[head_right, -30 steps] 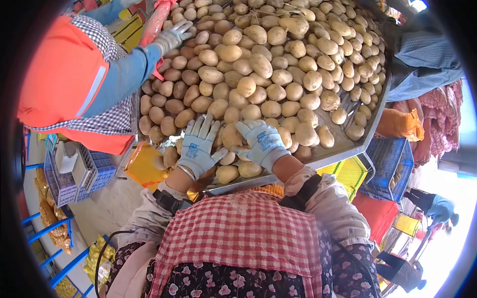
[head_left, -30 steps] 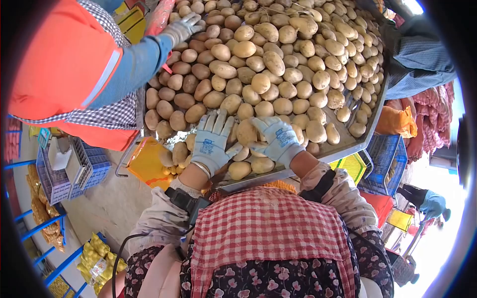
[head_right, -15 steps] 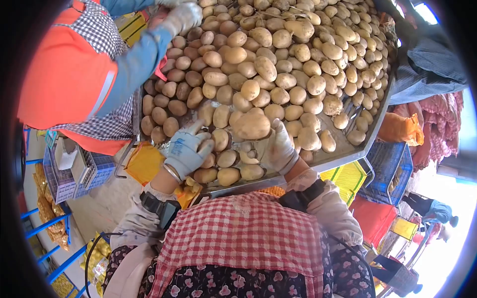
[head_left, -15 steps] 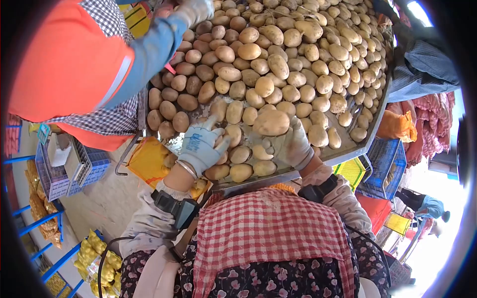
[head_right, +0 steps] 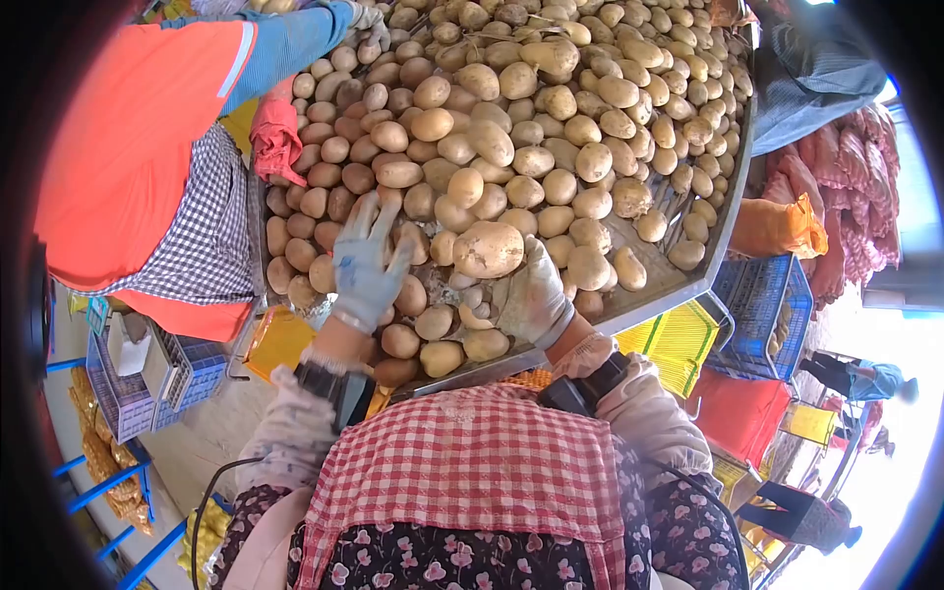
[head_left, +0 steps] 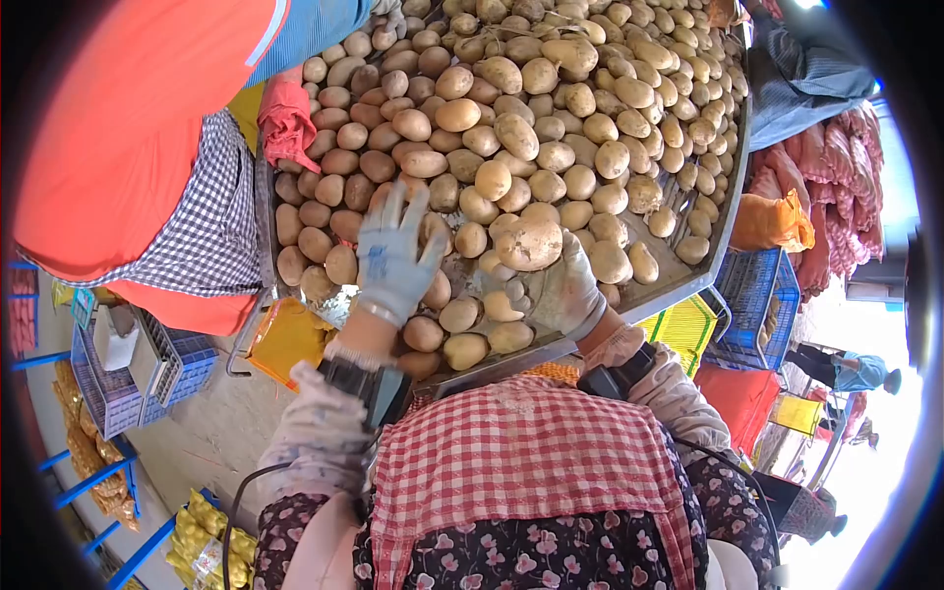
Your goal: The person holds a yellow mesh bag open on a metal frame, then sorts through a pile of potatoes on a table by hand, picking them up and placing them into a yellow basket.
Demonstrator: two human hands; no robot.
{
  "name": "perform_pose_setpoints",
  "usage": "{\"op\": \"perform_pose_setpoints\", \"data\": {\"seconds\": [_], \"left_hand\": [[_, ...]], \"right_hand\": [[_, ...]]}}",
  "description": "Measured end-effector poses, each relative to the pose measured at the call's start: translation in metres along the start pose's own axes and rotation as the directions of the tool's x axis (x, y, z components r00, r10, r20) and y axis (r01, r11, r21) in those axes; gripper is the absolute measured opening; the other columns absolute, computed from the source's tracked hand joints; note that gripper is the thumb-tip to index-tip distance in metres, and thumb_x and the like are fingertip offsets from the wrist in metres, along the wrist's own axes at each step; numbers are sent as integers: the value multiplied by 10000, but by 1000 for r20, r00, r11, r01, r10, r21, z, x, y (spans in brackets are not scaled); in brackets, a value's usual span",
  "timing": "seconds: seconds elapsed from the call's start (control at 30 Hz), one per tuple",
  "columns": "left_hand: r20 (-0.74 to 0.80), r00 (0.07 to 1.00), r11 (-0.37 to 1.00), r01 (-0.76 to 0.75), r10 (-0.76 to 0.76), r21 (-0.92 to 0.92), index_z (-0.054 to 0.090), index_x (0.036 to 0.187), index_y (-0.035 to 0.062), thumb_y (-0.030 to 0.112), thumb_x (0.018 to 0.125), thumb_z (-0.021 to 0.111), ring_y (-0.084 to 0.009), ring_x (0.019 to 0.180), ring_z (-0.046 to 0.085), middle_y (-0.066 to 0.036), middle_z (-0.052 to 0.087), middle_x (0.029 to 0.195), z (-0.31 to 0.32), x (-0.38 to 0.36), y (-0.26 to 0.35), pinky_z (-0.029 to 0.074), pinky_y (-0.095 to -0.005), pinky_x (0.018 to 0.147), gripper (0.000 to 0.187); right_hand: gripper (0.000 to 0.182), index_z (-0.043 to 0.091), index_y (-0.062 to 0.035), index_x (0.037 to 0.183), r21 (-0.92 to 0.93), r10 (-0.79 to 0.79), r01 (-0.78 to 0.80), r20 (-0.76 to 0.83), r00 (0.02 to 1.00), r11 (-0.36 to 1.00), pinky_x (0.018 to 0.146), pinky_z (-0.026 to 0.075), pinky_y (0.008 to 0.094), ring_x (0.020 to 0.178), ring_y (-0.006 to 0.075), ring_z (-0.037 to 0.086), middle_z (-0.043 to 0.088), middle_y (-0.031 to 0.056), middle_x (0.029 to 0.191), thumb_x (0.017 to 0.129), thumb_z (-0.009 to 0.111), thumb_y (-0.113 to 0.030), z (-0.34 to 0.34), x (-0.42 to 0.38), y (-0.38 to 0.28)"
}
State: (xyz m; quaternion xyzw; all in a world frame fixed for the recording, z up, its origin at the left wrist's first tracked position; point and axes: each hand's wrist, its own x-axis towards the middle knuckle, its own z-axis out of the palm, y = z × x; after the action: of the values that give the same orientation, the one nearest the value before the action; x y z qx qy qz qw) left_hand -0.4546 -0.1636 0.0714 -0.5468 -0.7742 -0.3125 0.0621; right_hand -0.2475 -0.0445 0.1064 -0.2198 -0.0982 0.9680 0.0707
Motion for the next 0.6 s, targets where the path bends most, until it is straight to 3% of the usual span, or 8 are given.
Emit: {"op": "perform_pose_setpoints", "data": {"seconds": [0.1,0.13,0.3,0.37,0.43,0.47,0.5,0.6], "left_hand": [[184,983,978,-48,10,201,477,1348,90,454,810,607,-381,1252,413,-198,392,1416,17,-3,15,280,-529,1061,662],[340,940,958,-119,24,262,393,1419,126,537,802,569,-367,1318,342,-183,316,1469,13,-13,19,168,-580,1100,761],[483,873,973,-167,70,159,468,1366,172,500,811,573,-358,1316,355,-172,367,1442,-27,-26,28,207,-556,1099,653],[815,574,993,119,-78,11,498,1329,148,421,805,607,-372,1297,373,-181,408,1406,-47,3,30,268,-530,1080,601],[797,602,978,191,-50,-83,494,1329,152,355,788,635,-395,1282,381,-176,436,1379,-24,7,15,307,-512,1062,594],[539,841,997,-5,46,-76,488,1337,163,346,783,643,-403,1288,370,-175,424,1390,-12,5,20,295,-520,1066,604],[205,958,980,-195,200,-44,482,1345,173,338,778,651,-411,1293,360,-174,412,1402,1,8,33,284,-529,1071,614],[446,874,974,-225,193,19,404,1414,102,383,722,714,-417,1342,298,-211,311,1466,24,-3,45,223,-569,1095,809]], "right_hand": [[716,495,-34,1259,-50,-48,47,-10,999,998,578,498,329,750,265,628,654,187,1008,943,209,-609,0,4,3],[716,495,-34,1259,-51,-48,48,-8,999,998,578,498,329,750,265,628,654,187,1008,943,209,-609,1,3,1],[688,487,-27,1285,-129,-101,107,51,994,986,675,483,342,856,260,611,631,160,1088,938,354,-606,5,-9,-6],[670,496,-29,1282,-197,-136,138,26,990,971,702,483,347,878,253,610,629,143,1108,930,407,-593,4,-13,-7],[655,504,-31,1278,-262,-196,187,-7,981,947,730,484,352,901,246,609,626,127,1129,922,459,-579,4,-16,0],[631,513,-35,1273,-290,-253,231,-38,967,929,741,490,358,908,237,612,627,116,1135,921,484,-558,7,-15,4],[607,521,-39,1267,-328,-334,292,-79,939,898,753,495,365,916,228,615,629,106,1141,919,509,-536,8,-21,2],[520,538,-43,1229,-241,-436,381,-245,866,893,746,512,367,888,208,629,653,99,1079,938,510,-474,0,-53,-13]]}}
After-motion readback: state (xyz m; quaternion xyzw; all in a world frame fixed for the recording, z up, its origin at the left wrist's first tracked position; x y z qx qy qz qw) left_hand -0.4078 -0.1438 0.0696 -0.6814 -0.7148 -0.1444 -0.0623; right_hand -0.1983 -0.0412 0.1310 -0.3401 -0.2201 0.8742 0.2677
